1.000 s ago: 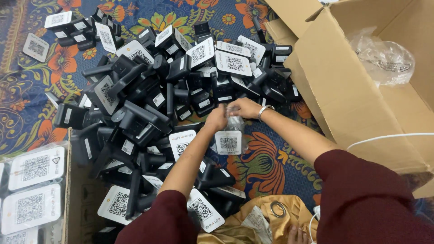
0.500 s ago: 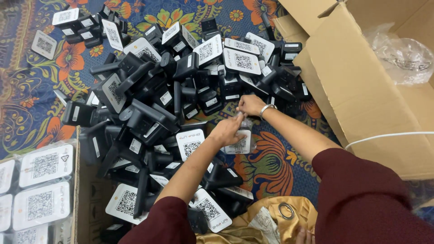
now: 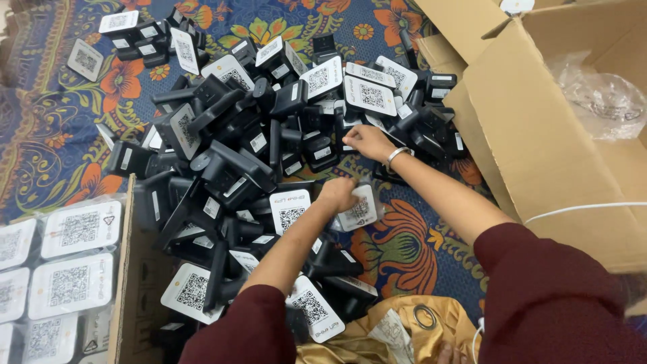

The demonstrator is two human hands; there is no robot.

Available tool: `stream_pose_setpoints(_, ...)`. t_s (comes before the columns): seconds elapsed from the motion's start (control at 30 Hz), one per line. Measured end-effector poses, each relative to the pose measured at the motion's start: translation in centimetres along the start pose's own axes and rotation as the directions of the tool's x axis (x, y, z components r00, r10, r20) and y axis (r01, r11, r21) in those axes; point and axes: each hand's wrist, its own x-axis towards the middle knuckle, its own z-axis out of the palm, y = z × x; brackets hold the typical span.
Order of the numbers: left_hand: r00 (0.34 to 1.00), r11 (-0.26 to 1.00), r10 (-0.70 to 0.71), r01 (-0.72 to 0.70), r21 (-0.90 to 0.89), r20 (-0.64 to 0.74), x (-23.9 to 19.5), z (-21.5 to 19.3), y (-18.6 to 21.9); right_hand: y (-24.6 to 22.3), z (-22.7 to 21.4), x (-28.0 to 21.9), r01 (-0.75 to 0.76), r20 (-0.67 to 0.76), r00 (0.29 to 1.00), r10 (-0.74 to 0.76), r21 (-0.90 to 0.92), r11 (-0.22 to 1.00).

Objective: The person packs QR-coded electronic items and accessories into cardboard boxes on a bed.

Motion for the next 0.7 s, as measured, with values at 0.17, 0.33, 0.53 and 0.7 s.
stream_pose_setpoints(0.17, 0.960, 0.950, -0.144, 0.065, -0.306, -0.240, -2.4, -10.5, -2.9, -7.0, -3.1, 2.1, 0.164, -0.242, 0.964, -0.112, 0.205, 0.965)
stream_pose_setpoints(0.33, 0.809, 0.767, -0.427, 0.088, -0.635, -0.404, -9.3, -22.1, -5.3, -18.3, -6.2, -1.0, 0.422, -0.491, 0.790, -0.369, -0.002, 0.907)
stream_pose_setpoints(0.53, 0.591, 0.482, -0.691, -0.053, -0.875, -0.416, -23.8, -29.2, -9.8, -30.0, -1.4, -7.0, 0.515, -0.243, 0.851, -0.465, 0.215, 0.830)
stream_pose_setpoints(0.7, 0.351, 0.350, -0.879, 0.018, -0.936, -0.322, -36.1, -28.8, -13.2, -35.0, 5.9, -10.1, 0.491, 0.215, 0.726, -0.653, 0.502, 0.712)
